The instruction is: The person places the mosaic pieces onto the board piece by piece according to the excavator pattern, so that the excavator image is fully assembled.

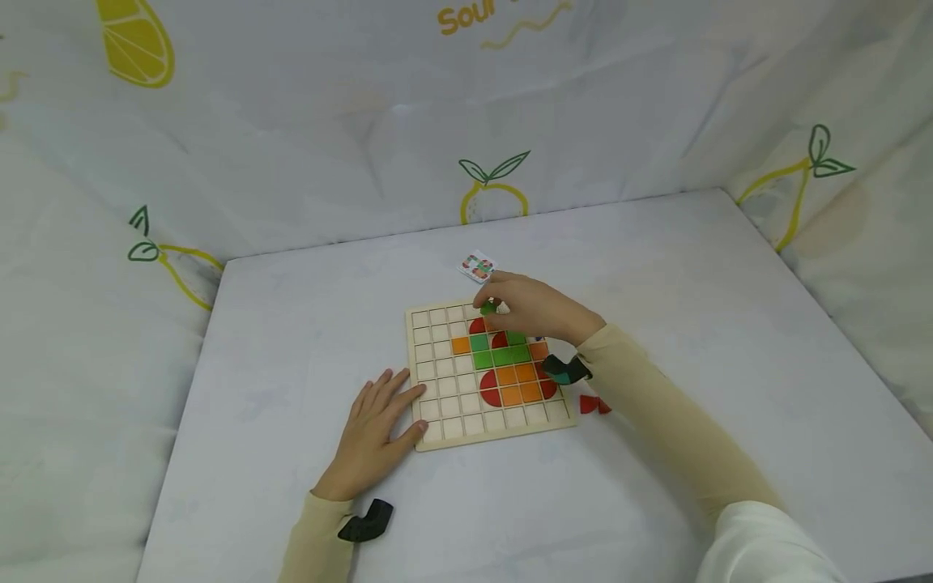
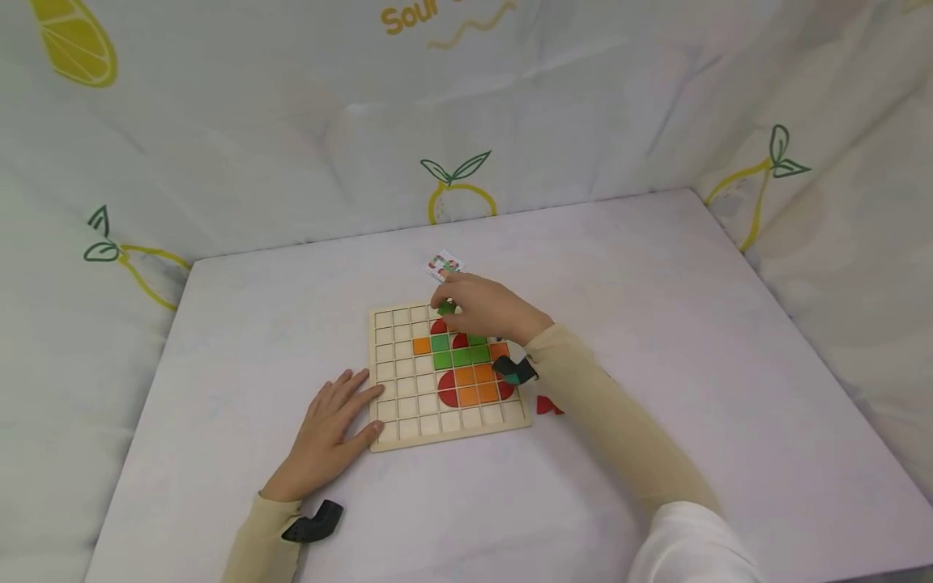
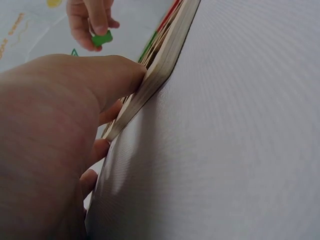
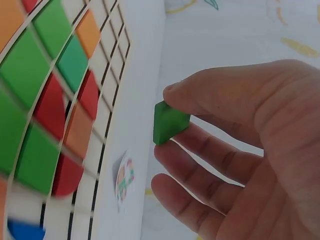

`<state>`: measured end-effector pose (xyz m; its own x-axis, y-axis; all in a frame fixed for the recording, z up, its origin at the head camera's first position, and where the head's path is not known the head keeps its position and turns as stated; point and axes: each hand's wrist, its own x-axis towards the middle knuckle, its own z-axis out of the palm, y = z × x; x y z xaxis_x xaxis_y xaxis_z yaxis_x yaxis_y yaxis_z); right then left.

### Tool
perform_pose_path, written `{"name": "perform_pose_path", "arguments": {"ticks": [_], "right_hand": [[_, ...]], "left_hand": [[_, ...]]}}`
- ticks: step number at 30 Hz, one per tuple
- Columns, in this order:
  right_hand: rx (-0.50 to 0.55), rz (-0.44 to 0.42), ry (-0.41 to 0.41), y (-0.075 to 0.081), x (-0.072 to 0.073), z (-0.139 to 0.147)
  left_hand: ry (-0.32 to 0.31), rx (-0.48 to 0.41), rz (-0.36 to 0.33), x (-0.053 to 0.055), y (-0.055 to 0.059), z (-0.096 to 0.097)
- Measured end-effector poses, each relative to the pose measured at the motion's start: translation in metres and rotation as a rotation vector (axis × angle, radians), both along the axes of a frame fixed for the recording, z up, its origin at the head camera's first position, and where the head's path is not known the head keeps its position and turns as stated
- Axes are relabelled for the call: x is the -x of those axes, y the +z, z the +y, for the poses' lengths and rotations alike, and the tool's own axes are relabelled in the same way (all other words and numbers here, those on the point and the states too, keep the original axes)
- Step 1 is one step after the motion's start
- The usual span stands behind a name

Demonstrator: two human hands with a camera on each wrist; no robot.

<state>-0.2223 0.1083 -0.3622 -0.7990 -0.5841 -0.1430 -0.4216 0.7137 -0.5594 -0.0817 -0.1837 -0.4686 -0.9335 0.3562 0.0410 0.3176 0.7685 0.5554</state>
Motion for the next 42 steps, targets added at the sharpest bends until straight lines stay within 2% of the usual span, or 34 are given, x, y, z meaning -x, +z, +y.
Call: {"name": "perform_pose_path", "arguments": {"ticks": [9, 15, 30, 37, 42], "right_hand": [[0.001, -0.005, 0.130, -0.011, 0.004, -0.043], [-0.042, -0.018, 0.176, -0.021, 0.001, -0.060], [-0.127, 0.056, 0.236, -0.037, -0.009, -0.074], [-0.146, 0.132, 0.263, -0.039, -0.011, -0.076], [-0.170, 0.151, 0.262, -0.040, -0.012, -0.077]], "left_hand": [[-0.010, -0.005, 0.006, 0.000, 0.001, 0.000], [-0.014, 0.001, 0.010, 0.000, 0.000, 0.000], [-0.019, -0.007, 0.010, 0.001, 0.000, -0.001], [-0.019, 0.005, 0.021, 0.001, 0.000, -0.002], [-0.018, -0.004, 0.023, 0.001, 0.001, -0.002]]}}
